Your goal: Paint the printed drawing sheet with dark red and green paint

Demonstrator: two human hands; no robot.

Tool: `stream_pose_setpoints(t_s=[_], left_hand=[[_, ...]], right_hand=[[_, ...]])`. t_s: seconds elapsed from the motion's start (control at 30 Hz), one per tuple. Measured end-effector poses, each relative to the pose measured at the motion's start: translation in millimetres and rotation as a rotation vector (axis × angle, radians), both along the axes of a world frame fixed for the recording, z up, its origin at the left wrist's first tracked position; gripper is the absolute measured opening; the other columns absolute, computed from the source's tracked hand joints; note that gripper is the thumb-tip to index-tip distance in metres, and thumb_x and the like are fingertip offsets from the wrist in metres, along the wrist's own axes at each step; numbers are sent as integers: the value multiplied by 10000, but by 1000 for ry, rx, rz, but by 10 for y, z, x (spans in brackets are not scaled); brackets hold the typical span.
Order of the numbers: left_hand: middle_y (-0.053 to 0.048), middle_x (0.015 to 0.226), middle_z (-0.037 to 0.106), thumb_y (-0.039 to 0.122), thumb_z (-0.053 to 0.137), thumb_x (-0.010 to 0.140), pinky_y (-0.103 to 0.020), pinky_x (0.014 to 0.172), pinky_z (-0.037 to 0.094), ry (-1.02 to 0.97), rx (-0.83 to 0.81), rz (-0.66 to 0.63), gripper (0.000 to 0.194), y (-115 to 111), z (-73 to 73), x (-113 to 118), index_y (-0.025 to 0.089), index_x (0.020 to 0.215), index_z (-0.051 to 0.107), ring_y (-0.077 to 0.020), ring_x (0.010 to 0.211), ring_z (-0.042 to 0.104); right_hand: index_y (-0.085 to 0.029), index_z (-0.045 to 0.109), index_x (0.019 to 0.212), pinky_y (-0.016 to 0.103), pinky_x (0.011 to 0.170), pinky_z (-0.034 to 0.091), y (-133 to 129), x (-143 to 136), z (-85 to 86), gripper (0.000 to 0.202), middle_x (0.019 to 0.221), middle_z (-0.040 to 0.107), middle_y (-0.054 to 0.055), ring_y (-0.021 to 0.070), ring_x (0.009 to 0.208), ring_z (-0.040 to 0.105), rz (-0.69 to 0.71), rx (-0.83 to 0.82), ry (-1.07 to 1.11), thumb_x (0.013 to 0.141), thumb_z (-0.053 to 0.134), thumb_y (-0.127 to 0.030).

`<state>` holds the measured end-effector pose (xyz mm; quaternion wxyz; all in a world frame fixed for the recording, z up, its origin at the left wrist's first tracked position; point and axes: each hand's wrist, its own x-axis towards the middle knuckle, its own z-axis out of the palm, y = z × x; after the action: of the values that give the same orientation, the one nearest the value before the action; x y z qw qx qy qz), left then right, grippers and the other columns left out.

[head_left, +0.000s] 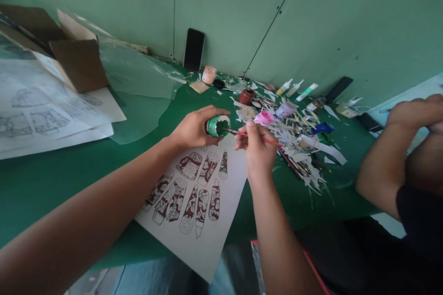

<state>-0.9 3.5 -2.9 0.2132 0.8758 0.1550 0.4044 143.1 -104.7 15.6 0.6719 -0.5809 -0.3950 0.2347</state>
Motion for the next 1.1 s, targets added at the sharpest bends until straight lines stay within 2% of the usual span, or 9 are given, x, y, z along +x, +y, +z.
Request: stream_pose_setpoints(t_s=[0.13, 0.33, 0.4, 0.57, 0.77, 0.83, 0.93, 1.1], left_hand=[[-99, 1197, 663, 217, 711, 697, -367, 934, 528, -1, 0, 2, 585, -6, 10, 1, 166, 1271, 608, -258, 1102, 658], [-96, 1186, 667, 235, 693, 705, -358, 903, 536, 14, -12, 10, 566, -23, 28, -7, 187, 1263, 612, -253, 1083, 663], [-93, 1184, 670, 230, 686, 696, -358, 908, 540, 20, -8, 13, 567, -24, 26, -9, 191, 1256, 613, -254, 1086, 663], [-91, 1206, 664, 224, 682, 689, -370, 926, 542, 29, -5, 26, 585, -18, 16, -13, 188, 1268, 605, -260, 1105, 659], [-90, 1218, 671, 238, 723, 681, -377, 960, 526, -10, -29, 65, 571, -18, -13, -2, 174, 1238, 612, -264, 1115, 657], [-85, 1225, 674, 240, 735, 671, -376, 983, 517, -46, -51, 93, 570, -18, -23, 11, 170, 1224, 617, -266, 1125, 653], [-76, 1229, 677, 256, 747, 663, -370, 1000, 511, -73, -79, 120, 569, -13, -26, 31, 168, 1212, 624, -267, 1133, 648], [-78, 1219, 682, 264, 752, 663, -366, 1005, 512, -98, -73, 116, 562, 5, -32, 46, 145, 1198, 629, -265, 1125, 652]], right_hand=[[-208, 579, 652, 228, 405, 481, -30, 29, -7, 349, 507, 608, -40, 68, 366, 525, 0, -30, 120, 837, 590, -503], [-194, 604, 655, 206, 415, 448, -47, 14, -14, 340, 579, 650, -35, 45, 389, 523, 68, -43, -74, 780, 683, -500], [-194, 605, 655, 207, 418, 450, -60, -2, -18, 346, 582, 649, -34, 46, 393, 526, 77, -42, -74, 780, 677, -508], [-202, 592, 673, 237, 421, 484, -119, -38, 12, 361, 531, 624, -36, 78, 395, 541, 30, -61, 195, 761, 656, -546], [-206, 576, 626, 248, 406, 482, -310, -74, 56, 379, 451, 565, -58, 89, 366, 515, 116, -73, 435, 697, 719, -550], [-204, 589, 601, 255, 408, 484, -423, -85, 7, 402, 428, 547, -54, 91, 353, 502, 130, -74, 416, 712, 709, -570], [-200, 591, 555, 251, 408, 471, -599, -103, -132, 450, 419, 531, -44, 89, 350, 493, 143, -88, 264, 763, 671, -591], [-215, 502, 495, 221, 389, 421, -753, -121, -326, 491, 364, 420, -73, 68, 330, 417, 137, -177, 13, 829, 632, -550]])
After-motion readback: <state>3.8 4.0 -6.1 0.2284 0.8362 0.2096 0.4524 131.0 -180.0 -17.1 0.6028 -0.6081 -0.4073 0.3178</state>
